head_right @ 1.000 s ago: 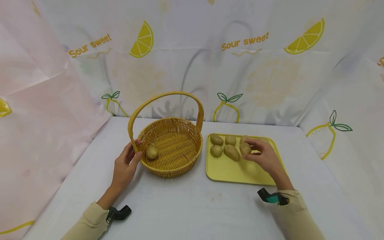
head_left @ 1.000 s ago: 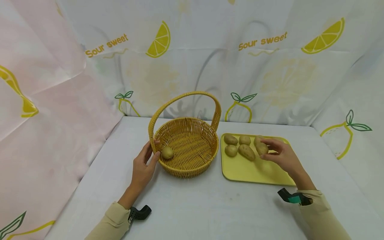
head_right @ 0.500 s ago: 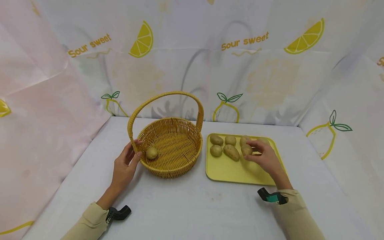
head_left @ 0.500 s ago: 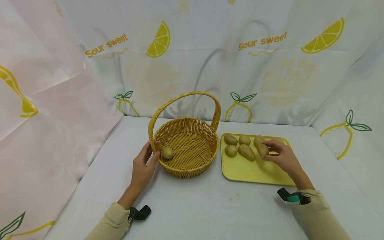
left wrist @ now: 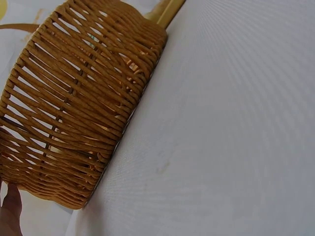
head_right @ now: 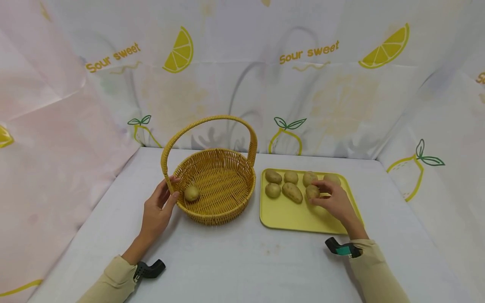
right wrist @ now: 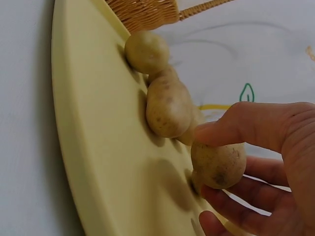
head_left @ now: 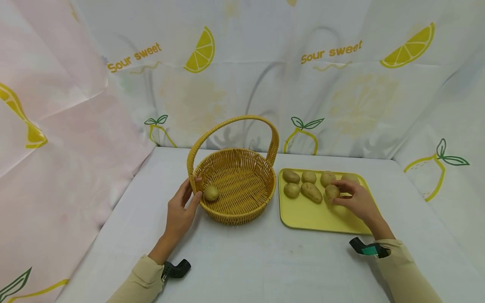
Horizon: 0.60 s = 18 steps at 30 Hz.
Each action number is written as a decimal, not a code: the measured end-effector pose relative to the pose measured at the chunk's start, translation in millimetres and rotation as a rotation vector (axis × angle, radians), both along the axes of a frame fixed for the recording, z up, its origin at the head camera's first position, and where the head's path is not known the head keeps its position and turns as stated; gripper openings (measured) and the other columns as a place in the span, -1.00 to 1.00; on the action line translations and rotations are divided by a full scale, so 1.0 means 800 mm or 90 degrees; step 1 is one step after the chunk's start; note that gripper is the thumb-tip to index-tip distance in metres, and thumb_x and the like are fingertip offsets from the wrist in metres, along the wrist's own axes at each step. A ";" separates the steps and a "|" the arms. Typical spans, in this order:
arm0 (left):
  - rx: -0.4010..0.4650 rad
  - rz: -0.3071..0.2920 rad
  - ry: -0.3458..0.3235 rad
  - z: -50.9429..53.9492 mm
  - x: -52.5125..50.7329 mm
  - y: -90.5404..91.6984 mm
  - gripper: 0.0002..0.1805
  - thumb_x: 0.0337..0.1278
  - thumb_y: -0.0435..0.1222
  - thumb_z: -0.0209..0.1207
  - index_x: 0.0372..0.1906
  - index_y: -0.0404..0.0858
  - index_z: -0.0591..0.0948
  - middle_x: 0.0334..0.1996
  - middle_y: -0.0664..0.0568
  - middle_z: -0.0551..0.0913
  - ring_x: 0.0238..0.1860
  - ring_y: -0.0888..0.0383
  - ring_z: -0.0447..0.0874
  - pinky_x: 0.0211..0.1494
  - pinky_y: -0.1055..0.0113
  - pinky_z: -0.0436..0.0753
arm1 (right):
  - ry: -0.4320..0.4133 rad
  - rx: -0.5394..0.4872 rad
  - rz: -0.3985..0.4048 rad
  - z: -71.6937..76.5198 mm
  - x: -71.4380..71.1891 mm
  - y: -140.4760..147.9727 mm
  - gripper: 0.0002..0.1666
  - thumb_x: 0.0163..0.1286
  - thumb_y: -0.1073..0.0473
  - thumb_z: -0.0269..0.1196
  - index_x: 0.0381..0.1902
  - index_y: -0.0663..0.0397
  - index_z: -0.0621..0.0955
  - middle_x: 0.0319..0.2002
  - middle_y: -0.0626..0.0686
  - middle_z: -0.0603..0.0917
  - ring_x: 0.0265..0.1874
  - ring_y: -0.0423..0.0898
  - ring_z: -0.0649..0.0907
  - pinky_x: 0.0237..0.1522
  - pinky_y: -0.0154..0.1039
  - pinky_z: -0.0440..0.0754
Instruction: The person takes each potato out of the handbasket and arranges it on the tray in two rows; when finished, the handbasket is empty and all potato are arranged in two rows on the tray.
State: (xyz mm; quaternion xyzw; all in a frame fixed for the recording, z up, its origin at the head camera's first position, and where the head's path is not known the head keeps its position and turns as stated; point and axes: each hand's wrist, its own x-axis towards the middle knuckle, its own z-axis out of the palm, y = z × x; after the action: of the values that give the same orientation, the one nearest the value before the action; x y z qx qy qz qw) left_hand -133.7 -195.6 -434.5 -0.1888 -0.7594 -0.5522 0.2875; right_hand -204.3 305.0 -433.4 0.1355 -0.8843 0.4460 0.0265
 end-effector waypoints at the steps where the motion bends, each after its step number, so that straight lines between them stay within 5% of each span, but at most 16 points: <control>1: 0.000 -0.001 0.000 0.000 0.000 0.000 -0.47 0.36 -0.68 0.13 0.39 -0.65 0.36 0.22 -0.47 0.55 0.36 -0.44 0.40 0.45 0.26 0.42 | 0.002 0.003 0.000 -0.001 0.000 0.000 -0.37 0.25 0.27 0.53 0.26 0.32 0.62 0.17 0.28 0.62 -0.04 -0.25 0.61 -0.17 -0.43 0.65; 18: -0.001 -0.003 0.004 0.000 0.000 0.000 -0.46 0.35 -0.69 0.13 0.39 -0.68 0.34 0.23 -0.48 0.54 0.38 -0.40 0.39 0.45 0.30 0.41 | -0.008 0.020 0.025 -0.014 -0.009 0.007 -0.37 0.23 0.36 0.50 0.23 0.49 0.58 0.09 0.35 0.64 -0.05 -0.14 0.62 -0.06 -0.41 0.68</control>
State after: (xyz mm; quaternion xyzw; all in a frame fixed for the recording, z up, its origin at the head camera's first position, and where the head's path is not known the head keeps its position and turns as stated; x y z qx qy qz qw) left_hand -133.9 -195.8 -434.3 -0.1924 -0.7583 -0.5521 0.2884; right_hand -211.2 310.3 -444.3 0.1507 -0.8885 0.4332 0.0103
